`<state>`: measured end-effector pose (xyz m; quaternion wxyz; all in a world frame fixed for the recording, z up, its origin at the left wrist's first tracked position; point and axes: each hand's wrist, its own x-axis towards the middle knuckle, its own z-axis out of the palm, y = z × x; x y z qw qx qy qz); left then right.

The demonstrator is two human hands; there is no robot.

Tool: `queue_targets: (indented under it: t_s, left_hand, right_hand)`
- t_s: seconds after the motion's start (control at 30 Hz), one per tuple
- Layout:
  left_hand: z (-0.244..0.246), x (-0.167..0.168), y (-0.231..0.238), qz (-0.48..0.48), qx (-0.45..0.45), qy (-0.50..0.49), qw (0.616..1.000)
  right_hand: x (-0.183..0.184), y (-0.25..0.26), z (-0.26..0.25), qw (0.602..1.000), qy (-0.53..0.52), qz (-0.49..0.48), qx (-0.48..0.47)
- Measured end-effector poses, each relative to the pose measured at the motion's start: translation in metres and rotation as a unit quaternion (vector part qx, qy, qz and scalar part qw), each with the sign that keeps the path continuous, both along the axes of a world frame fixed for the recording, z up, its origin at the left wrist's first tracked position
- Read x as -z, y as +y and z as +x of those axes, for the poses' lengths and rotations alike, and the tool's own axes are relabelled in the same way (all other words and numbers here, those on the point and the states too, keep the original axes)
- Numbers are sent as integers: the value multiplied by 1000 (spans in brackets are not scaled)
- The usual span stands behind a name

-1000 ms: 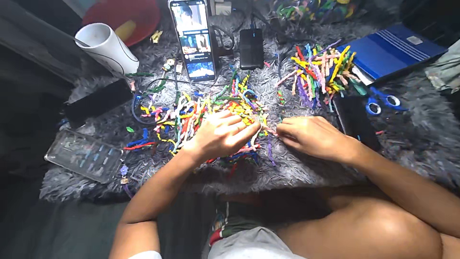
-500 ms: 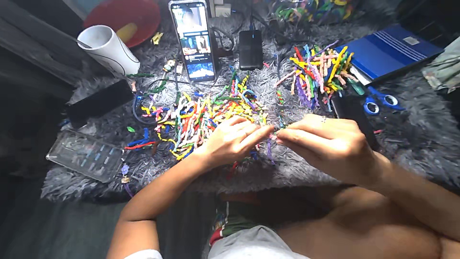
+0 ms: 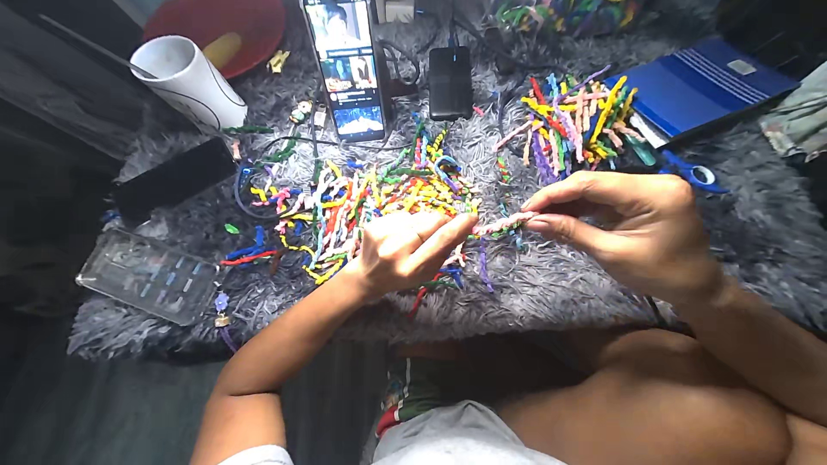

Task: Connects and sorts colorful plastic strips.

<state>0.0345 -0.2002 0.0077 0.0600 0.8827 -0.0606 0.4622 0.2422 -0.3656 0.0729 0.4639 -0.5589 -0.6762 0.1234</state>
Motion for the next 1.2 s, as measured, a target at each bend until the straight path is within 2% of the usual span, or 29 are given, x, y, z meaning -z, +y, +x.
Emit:
queue_targets:
  t_s: [0.07, 0.13, 0.3, 0.37, 0.43, 0.5, 0.57, 0.67, 0.8, 0.9, 1.03, 1.1, 1.2]
  left_hand:
    - [1, -4, -1, -8, 3, 21, 1000]
    - [3, -6, -3, -23, -1, 64, 998]
    - [5, -11, -4, -70, 7, 187, 980]
    - [5, -13, -5, -141, 76, 203, 966]
    - [4, -13, -5, -225, 185, 189, 938]
    - [5, -13, -7, -251, 230, 168, 925]
    - [4, -13, -8, -243, 226, 146, 932]
    - [3, -12, -10, -192, 173, 105, 960]
    - [2, -8, -13, -136, 118, 64, 982]
    - [1, -8, -15, -159, 122, 62, 978]
    - [0, -10, -15, -251, 181, 82, 947]
    - [0, -11, -14, -267, 200, 73, 940]
    - [-2, -12, -14, -205, 183, 42, 961]
  right_hand:
    - [-2, 0, -1, 996, 77, -9, -36]
    - [0, 1, -4, 993, 97, 5, -62]
    - [7, 6, -10, 997, 13, 45, -64]
    - [9, 7, -13, 997, -1, 40, -65]
    - [12, 8, -16, 997, -9, 31, -73]
    - [12, 8, -18, 996, -5, 17, -82]
    - [11, 7, -19, 997, -9, -1, -70]
    - [10, 5, -18, 999, -19, -18, -38]
    - [12, 6, -22, 994, -99, 43, -16]
    - [13, 4, -27, 964, -222, 145, 1]
    - [14, -3, -37, 909, -343, 237, 2]
    - [17, -3, -41, 907, -344, 244, 12]
    - [16, 2, -40, 931, -297, 209, 45]
